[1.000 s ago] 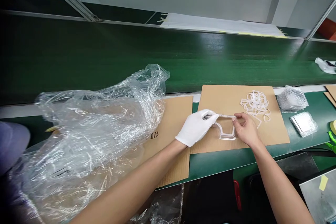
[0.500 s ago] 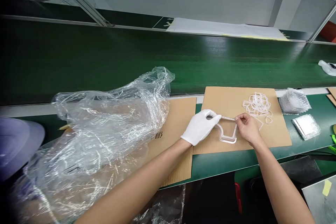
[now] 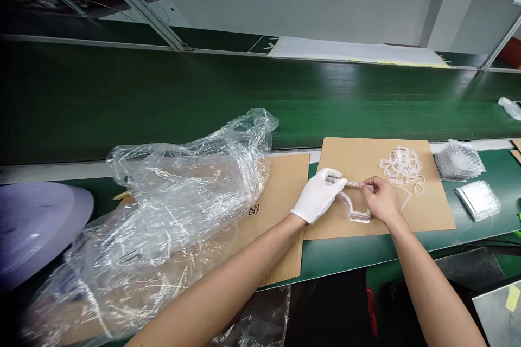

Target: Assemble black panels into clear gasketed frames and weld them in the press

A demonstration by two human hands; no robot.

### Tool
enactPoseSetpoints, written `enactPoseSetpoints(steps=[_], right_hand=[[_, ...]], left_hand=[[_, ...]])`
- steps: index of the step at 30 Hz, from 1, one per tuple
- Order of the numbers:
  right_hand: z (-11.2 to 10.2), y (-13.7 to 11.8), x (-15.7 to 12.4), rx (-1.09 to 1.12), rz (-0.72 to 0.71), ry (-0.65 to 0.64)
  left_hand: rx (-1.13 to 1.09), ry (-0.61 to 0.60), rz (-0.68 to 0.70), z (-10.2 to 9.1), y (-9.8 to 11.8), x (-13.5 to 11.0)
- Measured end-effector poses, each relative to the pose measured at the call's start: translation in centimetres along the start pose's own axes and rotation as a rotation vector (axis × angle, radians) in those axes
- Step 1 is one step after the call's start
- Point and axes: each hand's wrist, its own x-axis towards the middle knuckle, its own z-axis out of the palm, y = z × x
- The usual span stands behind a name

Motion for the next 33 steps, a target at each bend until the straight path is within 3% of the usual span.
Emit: enactPoseSetpoints(steps=[5, 16, 20, 23, 28, 33], right_hand=[[0.2, -0.6, 0.2, -0.065, 0.001, 0.026], [1.6, -1.3, 1.0, -0.123, 0.02, 0.013], [1.6, -1.2, 1.1, -0.123, 0.01, 0.014], [1.0, -0.8, 0.3, -0.119, -0.036, 0.018], [-0.2, 0.2, -2.5, -0.101, -0.092, 0.063], [0.4, 0.6, -3.5, -0.066, -0.085, 0.055]], left_hand=[[-0.116, -0.084, 0.0, -0.4, 0.0, -0.1], [-0.204, -0.136, -0.055, -0.7, -0.4, -0.2], [-0.141, -0.16, -0.029, -1.1, -0.5, -0.7], [-0.049, -0.149, 0.013, -1.3, -0.7, -1.2], [-0.077, -0.167, 0.029, -0.8, -1.3, -1.4], [0.0, -0.115, 0.061, -0.2, -1.2, -1.7]])
